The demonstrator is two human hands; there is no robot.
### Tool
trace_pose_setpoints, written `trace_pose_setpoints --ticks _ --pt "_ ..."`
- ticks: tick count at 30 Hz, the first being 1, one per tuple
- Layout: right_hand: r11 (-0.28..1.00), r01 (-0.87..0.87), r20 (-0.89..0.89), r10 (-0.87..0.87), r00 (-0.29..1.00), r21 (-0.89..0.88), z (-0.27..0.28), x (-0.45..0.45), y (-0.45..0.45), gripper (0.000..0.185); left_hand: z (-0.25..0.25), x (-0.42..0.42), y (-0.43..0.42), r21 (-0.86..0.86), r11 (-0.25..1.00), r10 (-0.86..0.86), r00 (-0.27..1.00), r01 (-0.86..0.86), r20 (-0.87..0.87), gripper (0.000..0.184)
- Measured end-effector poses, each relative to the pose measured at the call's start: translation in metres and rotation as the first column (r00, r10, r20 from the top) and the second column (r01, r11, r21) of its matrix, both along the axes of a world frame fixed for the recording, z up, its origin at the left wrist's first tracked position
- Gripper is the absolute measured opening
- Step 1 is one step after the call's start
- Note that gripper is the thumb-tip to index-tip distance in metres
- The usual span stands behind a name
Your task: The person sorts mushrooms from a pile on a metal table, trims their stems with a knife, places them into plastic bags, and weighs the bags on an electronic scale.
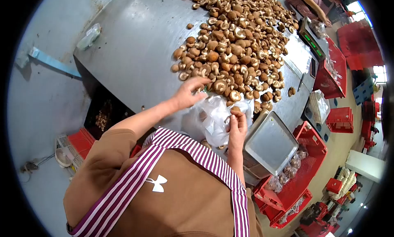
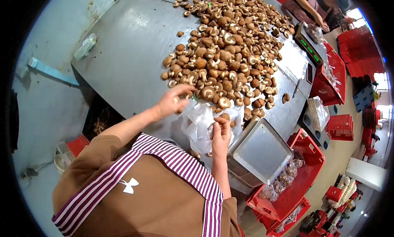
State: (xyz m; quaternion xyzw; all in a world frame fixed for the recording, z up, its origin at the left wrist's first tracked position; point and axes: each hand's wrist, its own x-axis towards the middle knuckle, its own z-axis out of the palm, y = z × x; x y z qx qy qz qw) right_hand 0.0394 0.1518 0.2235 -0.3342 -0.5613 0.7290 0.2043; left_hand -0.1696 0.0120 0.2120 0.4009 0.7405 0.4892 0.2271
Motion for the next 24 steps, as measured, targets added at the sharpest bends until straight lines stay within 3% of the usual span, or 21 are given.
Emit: trace_pose_setpoints --ticks 1,3,5,8,10,11,13,17,19,23,24 --pt "0.998 -0.059 -0.026 0.058 0.998 -0.029 0.008 0.003 -0.003 0.012 0.021 0.021 -0.002 0.034 0.994 -0.103 0.99 0.1 0.091 0.056" --pt "0.982 -0.177 -0.02 0.176 0.984 -0.073 0.028 0.009 -0.014 0.012 0.036 0.049 -0.007 0.096 0.968 -0.224 0.972 0.23 -0.069 0.056" --pt "0.978 -0.2 0.001 0.2 0.98 -0.053 0.036 0.019 -0.019 0.013 0.018 0.061 -0.017 0.127 0.969 -0.205 0.976 0.214 -0.078 0.058" --pt "0.993 -0.114 0.019 0.114 0.993 -0.027 0.042 0.035 -0.016 0.014 -0.033 0.05 -0.046 -0.246 0.949 0.166 0.975 -0.199 -0.15 0.046" --pt "0.997 -0.034 0.01 0.033 0.999 0.066 0.035 0.045 -0.011 0.013 -0.072 0.052 -0.079 -0.325 0.89 0.173 0.897 -0.32 -0.407 0.039" --pt "0.997 0.003 0.02 -0.005 1.0 0.082 0.034 0.048 -0.012 0.013 -0.084 0.054 -0.091 -0.324 0.89 0.175 0.898 -0.32 -0.404 0.039" --pt "0.993 -0.027 0.079 0.018 0.997 0.116 0.035 0.056 -0.014 0.014 -0.101 0.059 -0.111 -0.443 0.857 0.0 0.86 -0.263 -0.51 0.026" --pt "0.995 -0.059 0.069 0.053 0.996 0.084 0.028 0.061 -0.021 0.015 -0.118 0.066 -0.129 -0.44 0.885 -0.113 0.845 -0.154 -0.523 0.019" --pt "0.994 -0.025 0.055 0.02 0.998 0.109 0.028 0.056 -0.028 0.015 -0.115 0.069 -0.14 -0.4 0.917 -0.207 0.868 0.01 -0.452 0.013" --pt "0.997 -0.051 0.069 0.047 0.997 0.064 0.025 0.052 -0.033 0.016 -0.107 0.071 -0.142 -0.36 0.932 -0.119 0.898 -0.046 -0.425 0.014" --pt "0.997 -0.049 0.07 0.045 0.997 0.064 0.025 0.052 -0.033 0.016 -0.107 0.072 -0.14 -0.319 0.937 -0.045 0.853 -0.145 -0.52 0.016"
